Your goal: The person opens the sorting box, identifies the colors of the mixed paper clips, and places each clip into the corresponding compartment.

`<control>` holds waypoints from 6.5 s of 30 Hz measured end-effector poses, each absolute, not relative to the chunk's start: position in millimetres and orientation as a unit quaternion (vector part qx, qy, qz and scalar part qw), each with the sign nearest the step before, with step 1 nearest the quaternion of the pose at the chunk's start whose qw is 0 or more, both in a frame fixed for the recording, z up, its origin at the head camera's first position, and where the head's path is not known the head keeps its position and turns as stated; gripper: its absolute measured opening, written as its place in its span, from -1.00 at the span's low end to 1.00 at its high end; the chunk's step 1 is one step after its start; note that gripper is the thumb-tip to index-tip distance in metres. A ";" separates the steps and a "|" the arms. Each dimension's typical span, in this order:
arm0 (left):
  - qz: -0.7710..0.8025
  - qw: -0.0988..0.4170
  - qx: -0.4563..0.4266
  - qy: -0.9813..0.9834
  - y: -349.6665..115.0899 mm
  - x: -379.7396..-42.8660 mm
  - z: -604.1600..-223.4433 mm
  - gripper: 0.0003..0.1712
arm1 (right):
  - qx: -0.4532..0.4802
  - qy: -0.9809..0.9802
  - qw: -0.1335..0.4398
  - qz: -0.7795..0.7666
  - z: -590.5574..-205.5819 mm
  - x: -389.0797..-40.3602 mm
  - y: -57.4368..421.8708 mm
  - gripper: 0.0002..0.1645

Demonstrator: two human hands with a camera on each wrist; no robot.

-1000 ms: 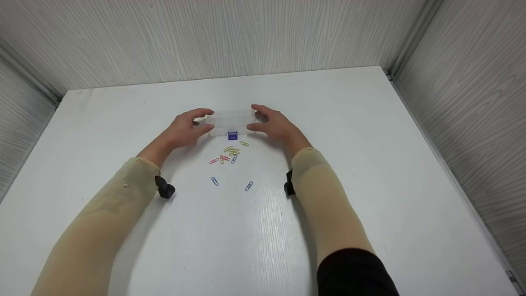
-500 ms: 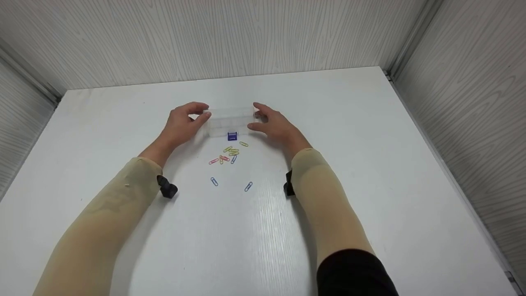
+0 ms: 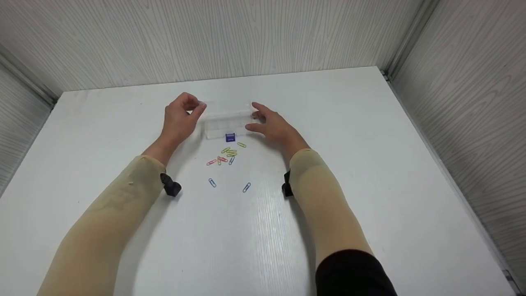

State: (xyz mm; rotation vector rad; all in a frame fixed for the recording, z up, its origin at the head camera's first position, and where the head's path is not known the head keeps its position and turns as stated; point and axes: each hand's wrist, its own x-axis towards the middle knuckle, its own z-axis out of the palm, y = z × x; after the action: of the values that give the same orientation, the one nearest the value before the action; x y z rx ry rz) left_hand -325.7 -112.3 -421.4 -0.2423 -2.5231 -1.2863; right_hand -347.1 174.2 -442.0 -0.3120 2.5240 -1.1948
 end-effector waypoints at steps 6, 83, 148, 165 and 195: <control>-0.444 0.135 -0.092 -0.881 -113.4 -327.1 -420.1 -0.71 | -0.114 0.884 0.161 -0.424 -440.3 -347.1 174.4 0.05; -0.478 -0.129 -0.149 -0.856 -136.6 -282.9 -437.5 -0.69 | -0.140 0.898 0.145 -0.391 -440.0 -354.9 190.2 -0.16; -0.390 -0.172 -0.233 -0.874 -129.4 -281.5 -444.3 -0.89 | -0.122 0.897 0.152 -0.396 -438.6 -354.2 188.5 -0.16; -0.363 -0.169 -0.231 -0.887 -126.8 -280.8 -441.6 -0.96 | -0.126 0.903 0.145 -0.384 -438.3 -354.8 189.3 -0.14; -0.349 -0.188 -0.243 -0.885 -119.9 -273.7 -441.0 -0.94 | -0.120 0.893 0.153 -0.406 -447.5 -360.4 188.5 -0.16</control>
State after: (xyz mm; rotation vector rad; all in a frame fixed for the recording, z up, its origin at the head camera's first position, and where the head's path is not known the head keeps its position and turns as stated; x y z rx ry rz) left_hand -273.7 -119.9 -441.0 -0.8716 -3.1717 -1.2513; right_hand -360.4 188.5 -447.5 -0.3436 2.5616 -1.1646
